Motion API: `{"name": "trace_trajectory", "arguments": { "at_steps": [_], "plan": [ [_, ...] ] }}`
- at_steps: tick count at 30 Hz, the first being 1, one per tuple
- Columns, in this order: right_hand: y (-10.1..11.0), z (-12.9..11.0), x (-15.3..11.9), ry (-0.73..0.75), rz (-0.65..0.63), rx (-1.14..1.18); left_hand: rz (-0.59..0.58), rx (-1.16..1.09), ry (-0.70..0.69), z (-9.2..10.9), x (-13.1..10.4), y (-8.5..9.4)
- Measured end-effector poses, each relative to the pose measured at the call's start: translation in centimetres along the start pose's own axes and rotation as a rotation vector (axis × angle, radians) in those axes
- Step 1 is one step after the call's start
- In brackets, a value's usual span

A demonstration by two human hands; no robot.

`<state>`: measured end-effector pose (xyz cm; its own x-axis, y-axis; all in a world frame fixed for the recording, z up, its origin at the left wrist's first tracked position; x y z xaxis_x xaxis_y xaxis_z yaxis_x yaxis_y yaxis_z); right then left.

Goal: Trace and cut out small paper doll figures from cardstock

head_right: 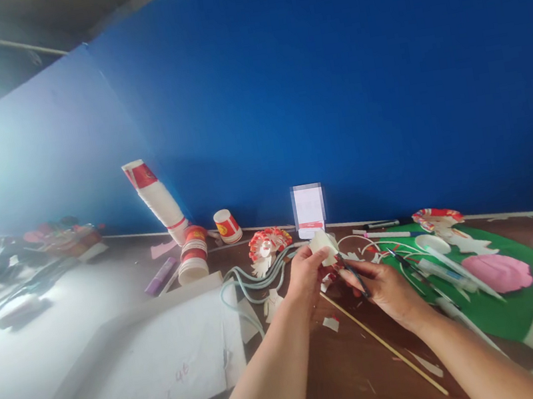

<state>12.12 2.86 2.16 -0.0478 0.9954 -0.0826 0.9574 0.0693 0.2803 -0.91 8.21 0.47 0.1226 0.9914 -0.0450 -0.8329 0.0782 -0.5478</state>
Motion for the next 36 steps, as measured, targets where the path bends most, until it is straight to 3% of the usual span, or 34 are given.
{"name": "trace_trajectory", "arguments": {
  "at_steps": [8,29,36],
  "plan": [
    [0.1,0.8,0.1,-0.068,0.018,0.035,-0.005,-0.015,-0.010,0.1,-0.2,-0.3],
    [0.1,-0.2,-0.1,-0.021,0.032,0.048,-0.018,-0.032,-0.025,-0.3,0.1,-0.2],
    [0.1,0.5,0.1,-0.049,0.026,0.077,-0.010,-0.012,-0.008,-0.2,-0.2,-0.2]
  ]
}}
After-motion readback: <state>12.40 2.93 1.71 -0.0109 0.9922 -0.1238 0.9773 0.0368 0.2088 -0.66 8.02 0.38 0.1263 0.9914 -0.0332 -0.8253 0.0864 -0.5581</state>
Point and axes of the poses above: each hand's wrist, its own x-axis towards the middle knuckle, its own y-axis out of the back of the hand, z = x × y, the point moved 7 cm from there along x, towards the middle knuckle, and after that the axes turned 5 degrees about -y, right-handed, at the moved point
